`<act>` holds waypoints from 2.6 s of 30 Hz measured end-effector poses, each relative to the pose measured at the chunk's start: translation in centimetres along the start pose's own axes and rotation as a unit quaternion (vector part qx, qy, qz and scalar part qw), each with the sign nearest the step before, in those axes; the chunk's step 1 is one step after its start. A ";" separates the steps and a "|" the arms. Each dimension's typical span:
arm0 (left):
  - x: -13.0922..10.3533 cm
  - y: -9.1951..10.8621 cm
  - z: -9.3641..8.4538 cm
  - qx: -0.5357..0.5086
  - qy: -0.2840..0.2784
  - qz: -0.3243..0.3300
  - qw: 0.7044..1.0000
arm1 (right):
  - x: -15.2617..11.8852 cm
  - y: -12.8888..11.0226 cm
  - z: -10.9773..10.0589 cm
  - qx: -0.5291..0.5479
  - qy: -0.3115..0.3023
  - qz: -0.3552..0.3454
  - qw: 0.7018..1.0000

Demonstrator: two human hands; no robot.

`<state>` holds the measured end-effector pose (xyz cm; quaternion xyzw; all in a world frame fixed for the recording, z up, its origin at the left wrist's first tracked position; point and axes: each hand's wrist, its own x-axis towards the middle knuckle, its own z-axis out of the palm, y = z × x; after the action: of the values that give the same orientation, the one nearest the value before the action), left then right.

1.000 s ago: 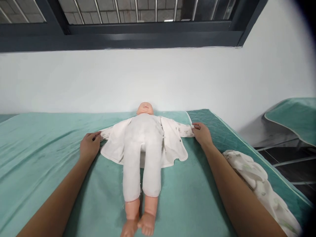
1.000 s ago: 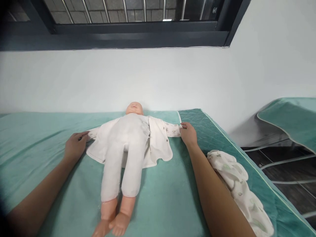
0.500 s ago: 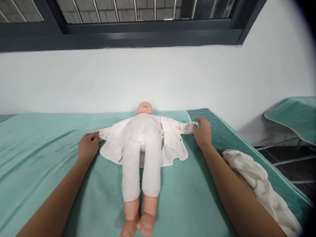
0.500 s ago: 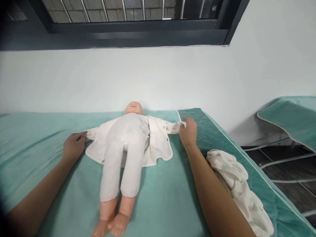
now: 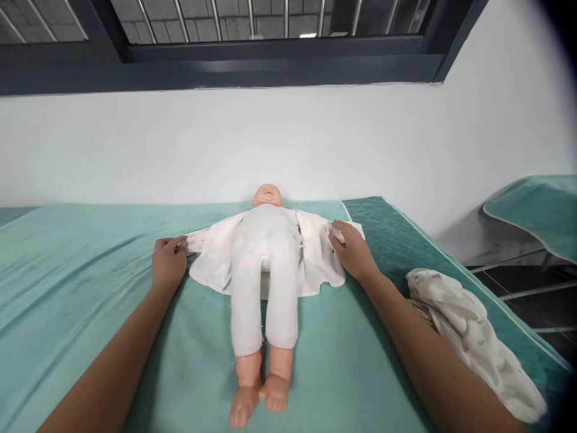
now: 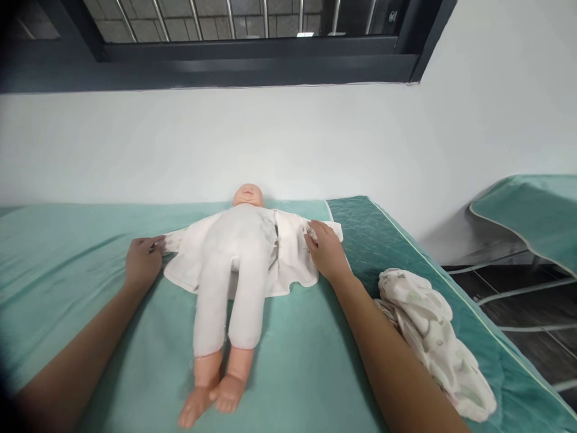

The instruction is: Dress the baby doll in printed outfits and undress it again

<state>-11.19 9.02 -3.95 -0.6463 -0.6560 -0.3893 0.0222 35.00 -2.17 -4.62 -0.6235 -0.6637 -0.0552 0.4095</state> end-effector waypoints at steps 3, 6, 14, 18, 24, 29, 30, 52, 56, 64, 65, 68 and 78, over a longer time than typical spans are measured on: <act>-0.2 0.2 -0.1 -0.011 0.021 0.013 1.000 | -2.4 -4.0 -1.1 0.030 -0.022 -0.077 0.996; -0.8 0.9 -0.6 -0.019 0.069 0.031 0.997 | -5.2 -7.6 -2.0 0.013 -0.103 -0.126 0.987; -7.7 5.6 -4.0 -0.046 -0.045 0.274 0.960 | -7.8 -10.4 -2.4 -0.064 -0.159 -0.185 0.968; -10.8 7.8 -5.2 -0.004 -0.142 0.354 0.924 | -7.6 -10.5 -2.2 -0.075 -0.168 -0.192 0.964; -11.6 8.6 -5.6 0.011 -0.186 0.338 0.923 | -7.7 -10.9 -2.3 -0.110 -0.165 -0.183 0.963; -12.0 8.8 -5.8 -0.004 -0.202 0.333 0.921 | -7.8 -10.6 -2.1 -0.134 -0.148 -0.178 0.963; -12.1 8.8 -5.9 -0.006 -0.202 0.332 0.922 | -7.8 -10.5 -2.0 -0.139 -0.142 -0.178 0.964; -12.1 7.9 -5.1 -0.077 -0.177 0.294 0.936 | -8.1 -9.8 -2.0 -0.129 -0.088 -0.151 0.976; -11.8 7.7 -4.8 -0.109 -0.183 0.259 0.942 | -8.2 -10.0 -2.3 -0.115 -0.093 -0.140 0.979; -11.1 8.2 -4.0 -0.044 -0.206 0.191 0.959 | -8.3 -9.3 -1.8 -0.125 0.009 -0.032 0.992; -11.0 8.3 -3.8 -0.037 -0.207 0.181 0.961 | -8.3 -9.2 -1.6 -0.132 0.013 -0.019 0.991; -11.0 8.7 -3.5 -0.028 -0.204 0.140 0.968 | -8.3 -8.8 -1.1 -0.157 0.004 0.007 0.988; -12.1 9.5 -3.9 -0.148 -0.084 0.081 0.982 | -8.6 -9.1 -1.7 -0.087 -0.011 0.049 0.995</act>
<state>-2.85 -4.48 -3.07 -0.7236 -0.5361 -0.4238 -0.0973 26.87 -11.82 -4.79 -0.6890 -0.6295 -0.0854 0.3488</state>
